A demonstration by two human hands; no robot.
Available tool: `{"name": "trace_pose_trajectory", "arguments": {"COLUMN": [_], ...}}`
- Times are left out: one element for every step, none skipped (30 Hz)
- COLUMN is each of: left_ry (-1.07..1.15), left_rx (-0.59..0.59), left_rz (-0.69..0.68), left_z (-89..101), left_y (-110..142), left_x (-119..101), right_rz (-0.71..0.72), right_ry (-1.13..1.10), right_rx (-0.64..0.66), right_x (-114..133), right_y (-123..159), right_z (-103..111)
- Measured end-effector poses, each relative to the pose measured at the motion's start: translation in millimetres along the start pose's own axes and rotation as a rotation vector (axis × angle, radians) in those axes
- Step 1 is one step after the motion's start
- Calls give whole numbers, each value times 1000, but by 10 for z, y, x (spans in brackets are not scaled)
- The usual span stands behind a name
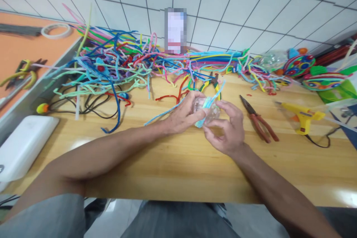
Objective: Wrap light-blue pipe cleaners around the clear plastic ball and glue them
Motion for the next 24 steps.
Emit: {"name": "trace_pose_trajectory", "arguments": {"left_ry": [-5, -9, -15, -27, -44, -67, -93, -121, -144, -160, -169, -172, -170, -162, -153, -142, -133, -127, -125, -130, -140, -153, -170, -190], "left_rx": [0, -2, -7, -15, -23, -29, -30, -27, -21, -12, -2, 7, 16, 21, 27, 32, 38, 47, 56, 65, 72, 73, 70, 62], "left_rz": [-1, -7, -17, -34, -57, -87, -120, -150, -178, -199, -210, -212, -208, -202, -196, -188, -182, -178, -176, -177, -183, -200, -224, -251], "left_z": [-2, -3, -4, -5, -6, -8, -12, -16, -20, -23, -23, -21, -16, -8, 1, 11, 18, 23, 24, 23, 17, 10, 2, -7], "left_y": [-1, -1, -1, -1, -1, -1, -1, -2, -5, -8, -12, -17, -21, -25, -28, -29, -29, -27, -25, -23, -20, -18, -15, -12], "left_x": [-6, -13, -20, -29, -40, -53, -69, -84, -98, -110, -119, -125, -130, -134, -139, -144, -149, -154, -156, -155, -152, -148, -141, -131], "right_rz": [-43, -93, -148, -205, -262, -319, -378, -439, -500, -554, -600, -638, -667, -688, -698, -704, -706, -703, -698, -693, -686, -676, -664, -653], "right_ry": [-10, -28, -54, -90, -136, -192, -255, -322, -394, -468, -544, -620, -692, -757, -808, -841, -852, -845, -824, -796, -768, -745, -727, -712], "right_rx": [-27, -55, -81, -104, -123, -137, -148, -155, -155, -147, -131, -108, -84, -69, -65, -73, -88, -104, -117, -126, -130, -134, -138, -144], "right_x": [-20, -45, -77, -114, -155, -201, -249, -297, -343, -382, -414, -437, -452, -462, -468, -474, -479, -482, -483, -483, -482, -481, -479, -480], "right_y": [4, 12, 24, 39, 57, 74, 91, 105, 116, 121, 122, 119, 113, 106, 98, 91, 86, 82, 79, 78, 77, 78, 78, 81], "right_z": [21, 37, 49, 55, 56, 54, 51, 46, 40, 31, 19, 4, -13, -28, -40, -47, -50, -50, -49, -46, -43, -40, -36, -31]}}
Point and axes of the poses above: each hand's wrist, its own y-axis away from the middle knuckle, its own z-axis out of the back of the hand, x = y × z, the point moved 4 cm from there along -y, towards the middle knuckle, and after that the axes turned 15 degrees about -y, right-handed, at the moved point
